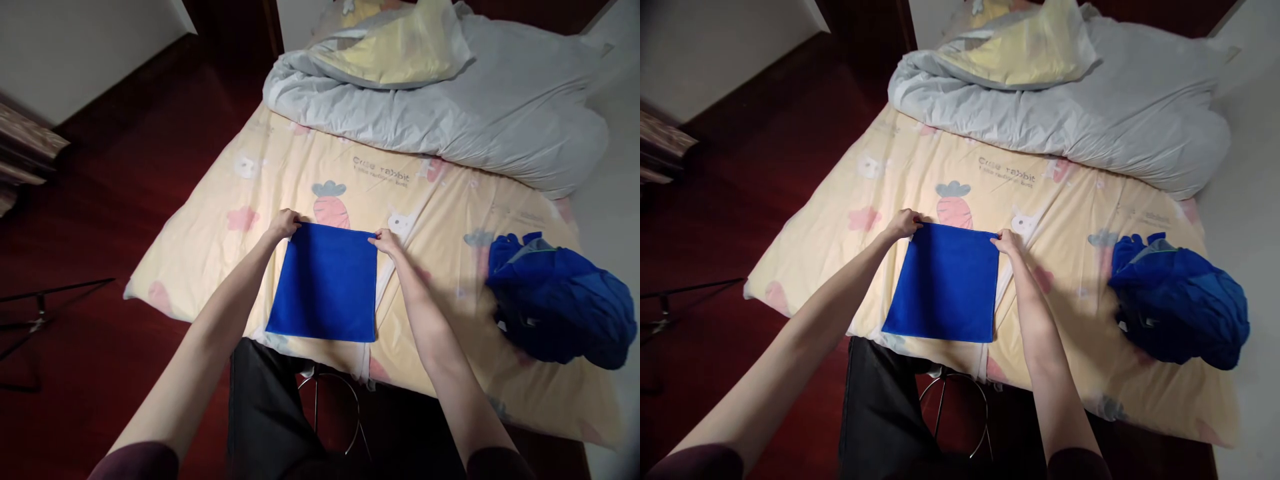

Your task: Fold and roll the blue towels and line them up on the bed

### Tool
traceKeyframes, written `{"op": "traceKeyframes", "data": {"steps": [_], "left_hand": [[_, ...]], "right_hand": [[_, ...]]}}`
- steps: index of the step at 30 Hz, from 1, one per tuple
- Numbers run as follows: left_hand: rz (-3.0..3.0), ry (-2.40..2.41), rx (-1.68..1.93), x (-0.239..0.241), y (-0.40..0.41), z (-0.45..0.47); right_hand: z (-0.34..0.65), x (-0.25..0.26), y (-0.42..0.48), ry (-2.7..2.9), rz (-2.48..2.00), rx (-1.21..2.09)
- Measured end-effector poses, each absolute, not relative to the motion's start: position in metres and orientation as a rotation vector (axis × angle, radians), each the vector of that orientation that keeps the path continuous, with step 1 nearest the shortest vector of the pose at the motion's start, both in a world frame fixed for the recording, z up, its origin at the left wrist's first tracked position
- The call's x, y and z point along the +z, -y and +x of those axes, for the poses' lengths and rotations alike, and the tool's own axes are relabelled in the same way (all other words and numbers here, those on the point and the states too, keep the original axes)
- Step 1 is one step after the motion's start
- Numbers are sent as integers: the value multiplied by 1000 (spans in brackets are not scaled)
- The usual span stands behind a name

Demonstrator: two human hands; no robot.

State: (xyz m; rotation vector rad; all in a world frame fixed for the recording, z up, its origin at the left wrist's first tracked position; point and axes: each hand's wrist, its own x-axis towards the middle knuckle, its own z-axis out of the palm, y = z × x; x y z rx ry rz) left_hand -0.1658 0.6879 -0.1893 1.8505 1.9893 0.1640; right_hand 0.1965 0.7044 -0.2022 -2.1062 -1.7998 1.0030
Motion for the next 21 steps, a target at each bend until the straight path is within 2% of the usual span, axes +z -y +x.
{"op": "traceKeyframes", "data": {"steps": [4,7,11,15,21], "left_hand": [[1852,-2222,476,-182,-674,-144],[2062,-2113,656,-185,-645,-114],[2198,-1808,544,-206,-607,-98],[2047,-1926,546,-224,-603,-117],[1943,-1993,613,-215,-594,-100]], "right_hand": [[173,-195,-686,1815,-2026,532],[146,-193,-645,2028,-1750,310],[134,-204,-600,2387,-1478,441],[153,-218,-610,2327,-1596,495],[141,-219,-614,2198,-1704,419]]}}
